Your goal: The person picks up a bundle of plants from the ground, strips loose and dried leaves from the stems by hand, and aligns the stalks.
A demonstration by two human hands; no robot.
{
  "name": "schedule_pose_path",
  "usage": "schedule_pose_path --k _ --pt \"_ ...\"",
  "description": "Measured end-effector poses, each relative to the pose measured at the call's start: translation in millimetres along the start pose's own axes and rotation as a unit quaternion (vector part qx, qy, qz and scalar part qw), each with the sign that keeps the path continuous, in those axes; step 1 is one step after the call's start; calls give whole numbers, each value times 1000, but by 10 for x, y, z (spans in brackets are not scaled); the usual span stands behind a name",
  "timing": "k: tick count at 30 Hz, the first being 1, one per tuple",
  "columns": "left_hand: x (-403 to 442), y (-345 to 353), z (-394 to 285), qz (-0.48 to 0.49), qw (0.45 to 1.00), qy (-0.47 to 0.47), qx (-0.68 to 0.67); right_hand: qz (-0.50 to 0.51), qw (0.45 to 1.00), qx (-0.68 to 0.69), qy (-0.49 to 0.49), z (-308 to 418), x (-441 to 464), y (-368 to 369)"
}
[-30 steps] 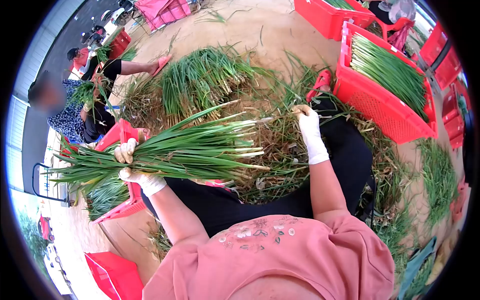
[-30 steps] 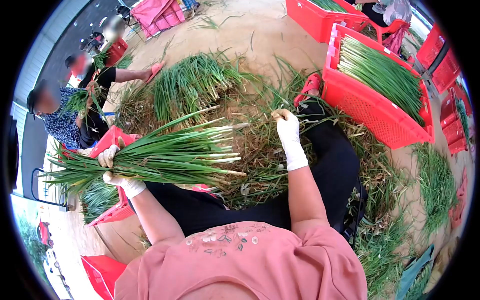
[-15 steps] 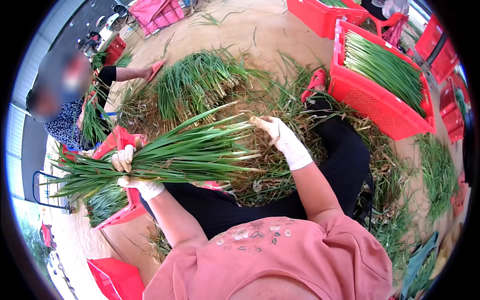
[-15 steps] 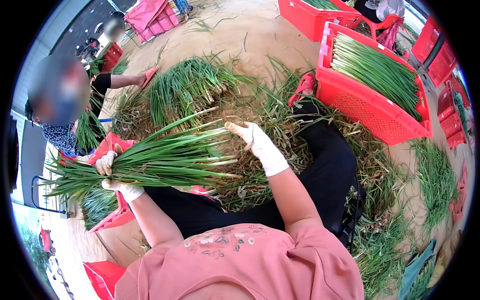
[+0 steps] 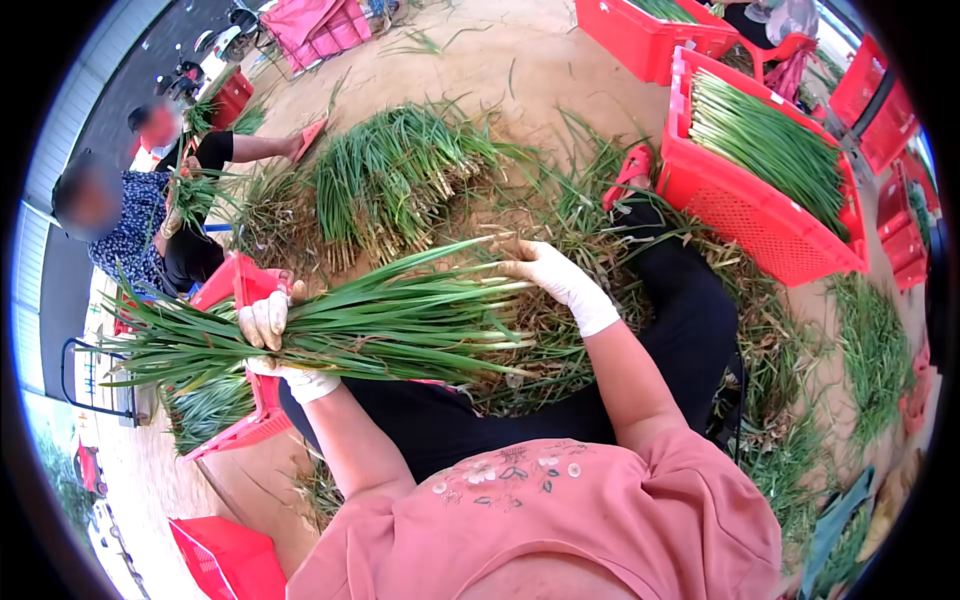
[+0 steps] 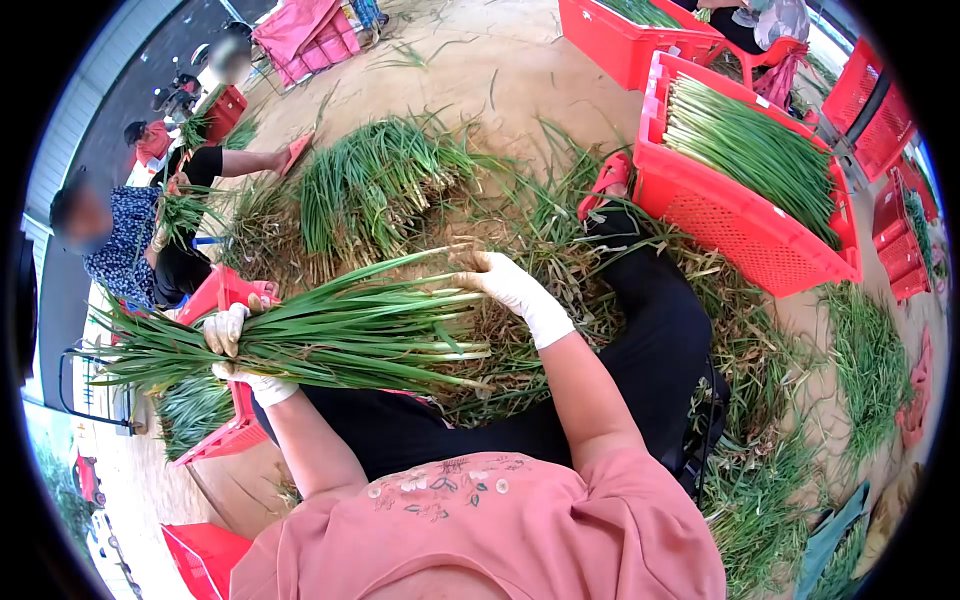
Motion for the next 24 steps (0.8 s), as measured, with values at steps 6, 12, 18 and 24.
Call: schedule_pose_path --k 6,12,18,24 --pt "-3 38 5 -1 1000 -7 1 -360 931 57 -10 -295 -280 -907" --pt "-24 -28 -69 -4 999 7 42 -483 858 127 -118 -584 -460 -1773" --pt "14 73 97 13 999 -21 25 -295 828 -374 -295 670 -204 -72" --pt "18 111 176 -13 999 -32 -11 -284 794 -411 -347 579 -178 197"
Point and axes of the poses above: each hand's wrist, its own x-axis towards the middle knuckle, its own y-axis out of the palm, z = x × y, the point moved 7 cm from there along x, towards the middle knuckle
